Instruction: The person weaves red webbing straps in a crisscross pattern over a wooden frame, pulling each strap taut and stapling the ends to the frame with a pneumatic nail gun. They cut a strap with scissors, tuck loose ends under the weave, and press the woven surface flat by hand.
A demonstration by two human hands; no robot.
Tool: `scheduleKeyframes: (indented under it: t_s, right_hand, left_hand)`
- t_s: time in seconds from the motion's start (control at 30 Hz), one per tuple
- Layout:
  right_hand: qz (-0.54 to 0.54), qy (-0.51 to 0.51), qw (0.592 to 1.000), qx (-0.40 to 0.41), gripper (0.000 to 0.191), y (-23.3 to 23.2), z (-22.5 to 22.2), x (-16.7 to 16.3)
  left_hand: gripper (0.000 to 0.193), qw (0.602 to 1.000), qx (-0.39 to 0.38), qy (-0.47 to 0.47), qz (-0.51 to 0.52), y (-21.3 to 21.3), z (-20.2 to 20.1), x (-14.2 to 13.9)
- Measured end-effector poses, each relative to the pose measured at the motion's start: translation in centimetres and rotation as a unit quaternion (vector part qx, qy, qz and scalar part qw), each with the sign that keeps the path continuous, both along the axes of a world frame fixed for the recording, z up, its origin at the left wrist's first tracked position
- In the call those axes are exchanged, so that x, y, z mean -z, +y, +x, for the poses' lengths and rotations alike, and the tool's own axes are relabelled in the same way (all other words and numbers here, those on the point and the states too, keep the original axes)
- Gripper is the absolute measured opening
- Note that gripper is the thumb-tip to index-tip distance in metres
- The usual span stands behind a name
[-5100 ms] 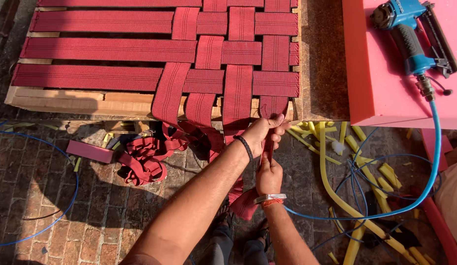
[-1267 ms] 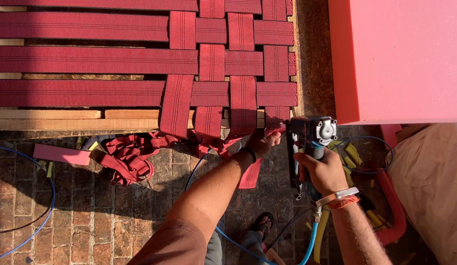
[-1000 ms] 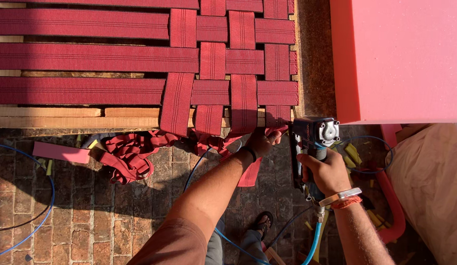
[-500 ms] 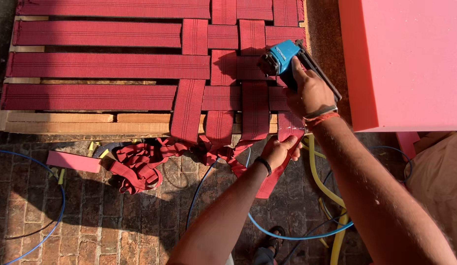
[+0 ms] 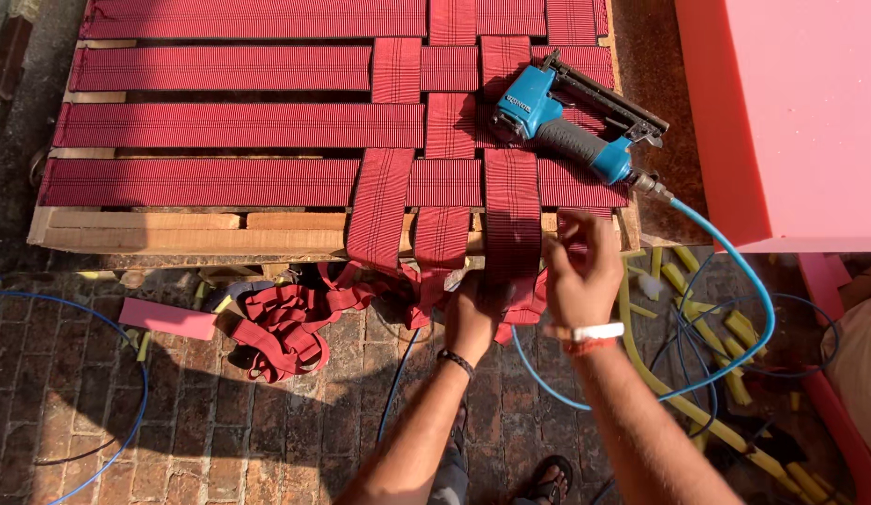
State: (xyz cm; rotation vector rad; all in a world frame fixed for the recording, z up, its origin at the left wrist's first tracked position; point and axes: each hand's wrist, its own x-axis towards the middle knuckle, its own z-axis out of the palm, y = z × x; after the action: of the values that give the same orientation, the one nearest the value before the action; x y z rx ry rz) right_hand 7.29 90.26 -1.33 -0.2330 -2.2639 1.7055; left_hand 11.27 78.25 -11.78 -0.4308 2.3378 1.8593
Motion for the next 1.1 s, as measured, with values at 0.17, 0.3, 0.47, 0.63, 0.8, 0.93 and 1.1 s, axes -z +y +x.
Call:
scheduleKeyframes:
  t_s: [0.17, 0.3, 0.47, 0.63, 0.8, 0.93, 1.1]
  right_hand:
    - [-0.285, -0.198, 0.936, -0.055, 0.023, -1.2, 3.1, 1.7]
    - [-0.438, -0.185, 0.877, -0.071, 0.019, -0.8, 0.3, 0.1]
    - [-0.457, -0.222, 0.861, -0.031, 0.019, -0.7, -0.4, -2.6]
    - [-0.383, -0.266, 0.883, -0.042, 0.018, -1.2, 1.5, -2.0]
    - [-0.132, -0.218, 0.961, -0.104, 0.025, -1.3, 5.8, 0.8]
    - [0.231, -0.214, 0.94, -0.132, 0.034, 1.1, 4.6, -0.5]
    - [0.452, 0.038, 0.865, -0.215, 0.078, 4.9, 0.3, -3.3]
  left_hand:
    - [0.025, 0.997, 0.075, 0.034, 0.01, -2.1, 2.3, -2.2]
    - [0.067, 0.968, 0.147, 0.013, -0.201, -7.2, -2.6, -4.5]
    - [0.089, 0.974, 0.026, -0.148, 0.172, -4.8, -15.4, -5.9]
    - [0.064, 0.755, 0.142, -0.203, 0.606, -1.4, -21.7, -5.6]
    - [0.046, 0.782, 0.114, -0.221, 0.572, -2.2, -22.4, -4.3]
    - [0.034, 0.872, 0.15, -0.091, 0.458, -1.0, -23.0, -3.2]
    - [0.032, 0.87, 0.113, -0.145, 0.458, -0.8, -23.7, -2.7]
